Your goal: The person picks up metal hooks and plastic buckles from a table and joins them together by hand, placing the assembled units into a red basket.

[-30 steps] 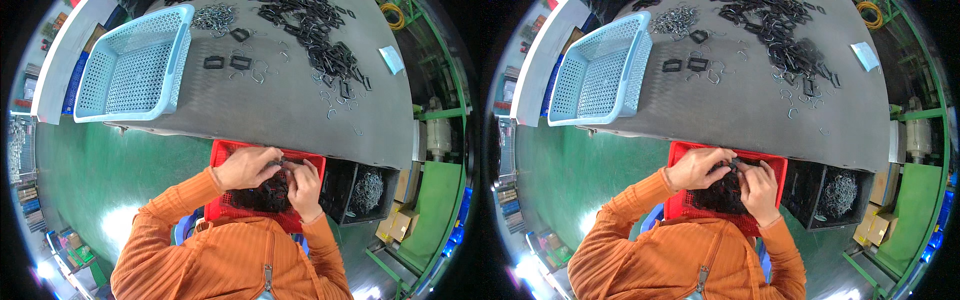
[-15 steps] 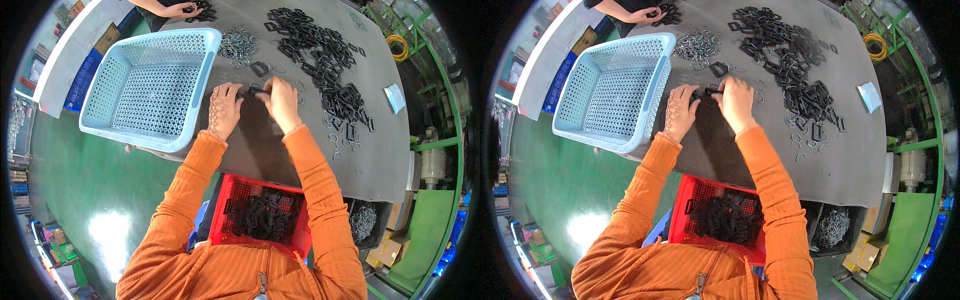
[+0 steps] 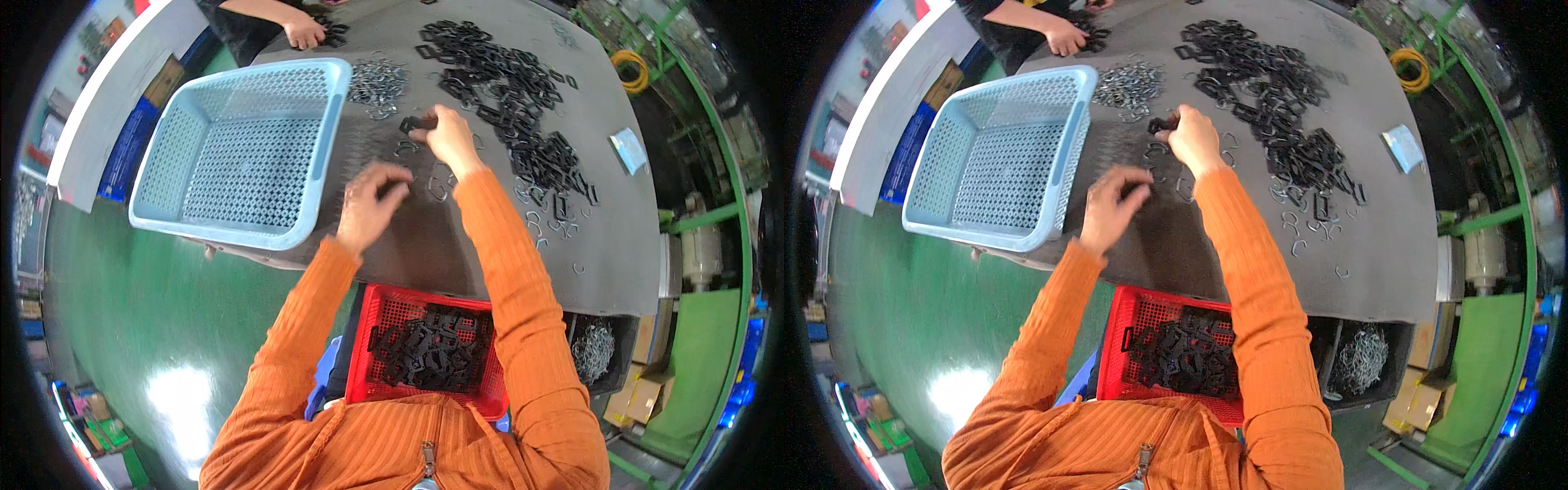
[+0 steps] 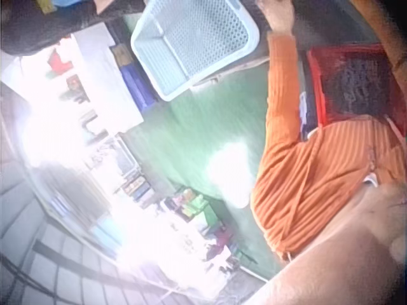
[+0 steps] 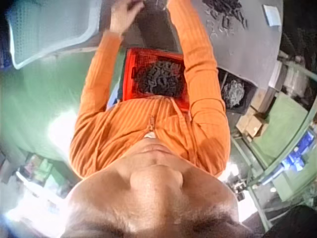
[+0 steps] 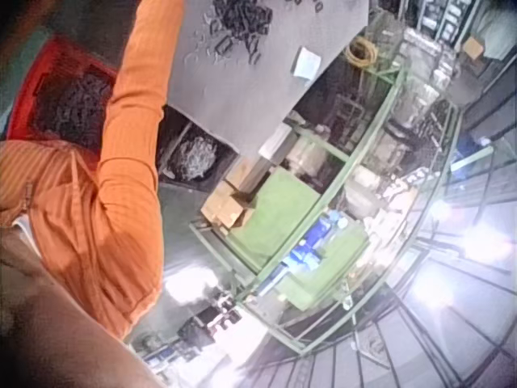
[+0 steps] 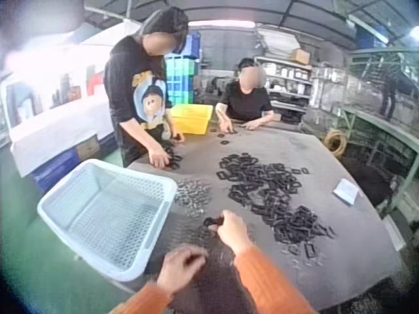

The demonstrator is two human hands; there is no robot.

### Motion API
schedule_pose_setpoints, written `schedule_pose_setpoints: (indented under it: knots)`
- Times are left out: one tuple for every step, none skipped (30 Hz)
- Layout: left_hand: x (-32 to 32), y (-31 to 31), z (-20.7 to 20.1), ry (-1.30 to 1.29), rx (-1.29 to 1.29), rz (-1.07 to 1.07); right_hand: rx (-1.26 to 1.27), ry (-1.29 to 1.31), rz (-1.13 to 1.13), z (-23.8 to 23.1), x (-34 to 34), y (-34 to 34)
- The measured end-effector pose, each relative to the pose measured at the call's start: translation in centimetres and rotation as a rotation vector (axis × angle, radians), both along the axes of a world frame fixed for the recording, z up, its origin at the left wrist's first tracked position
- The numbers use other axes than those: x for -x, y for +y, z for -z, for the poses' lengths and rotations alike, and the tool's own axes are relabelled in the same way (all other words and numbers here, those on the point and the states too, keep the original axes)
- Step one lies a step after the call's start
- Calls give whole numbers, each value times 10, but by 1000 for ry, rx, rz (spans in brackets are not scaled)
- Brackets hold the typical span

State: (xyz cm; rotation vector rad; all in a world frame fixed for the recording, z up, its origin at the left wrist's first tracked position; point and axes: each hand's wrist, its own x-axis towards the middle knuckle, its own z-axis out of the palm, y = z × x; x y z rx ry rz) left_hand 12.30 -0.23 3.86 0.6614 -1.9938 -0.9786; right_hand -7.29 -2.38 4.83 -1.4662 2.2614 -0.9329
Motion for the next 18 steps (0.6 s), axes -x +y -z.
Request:
schedule_pose_setpoints:
  knots:
    - [-6,22,-9,-26,-128,191,108,-69,-33,-8,1,27]
    - [-16,48,-15,-60,-260,372,152,-132,-74,-22,-4,59]
    - [-27,71,-15,-85,-253,553,135,-268,-156,-33,-11,89]
    - [-36,88,-14,-109,-242,725,72,-327,-243,-39,-20,119]
    - [-39,102,-15,-118,-198,767,-19,-434,-333,-40,-25,148]
    - [-39,111,-15,-130,-157,806,-123,-513,-387,-36,-28,172]
    - [-32,102,-19,-126,-68,785,-61,-437,-344,-35,-23,192]
    - [-22,88,-23,-112,-121,721,-1,-361,-304,-32,-14,209]
    - [-11,73,-21,-102,83,489,63,-230,-131,-27,6,224]
    - [4,48,-18,-139,175,366,125,-93,45,-18,34,240]
    - [11,24,-12,-195,226,224,182,111,212,-1,66,254]
    - [23,-4,-4,-285,340,135,233,323,387,19,92,267]
    - [35,-37,20,-303,415,90,241,327,396,34,102,275]
    - [52,-58,32,-414,413,20,32,415,517,48,112,283]
    - [63,-72,38,-533,410,-63,-178,490,624,55,116,287]
    - [70,-83,45,-538,418,-71,-230,468,523,55,98,277]
    - [84,-90,53,-626,447,-113,-216,473,458,60,83,270]
    - [88,-94,57,-724,474,-165,-150,464,346,56,60,259]
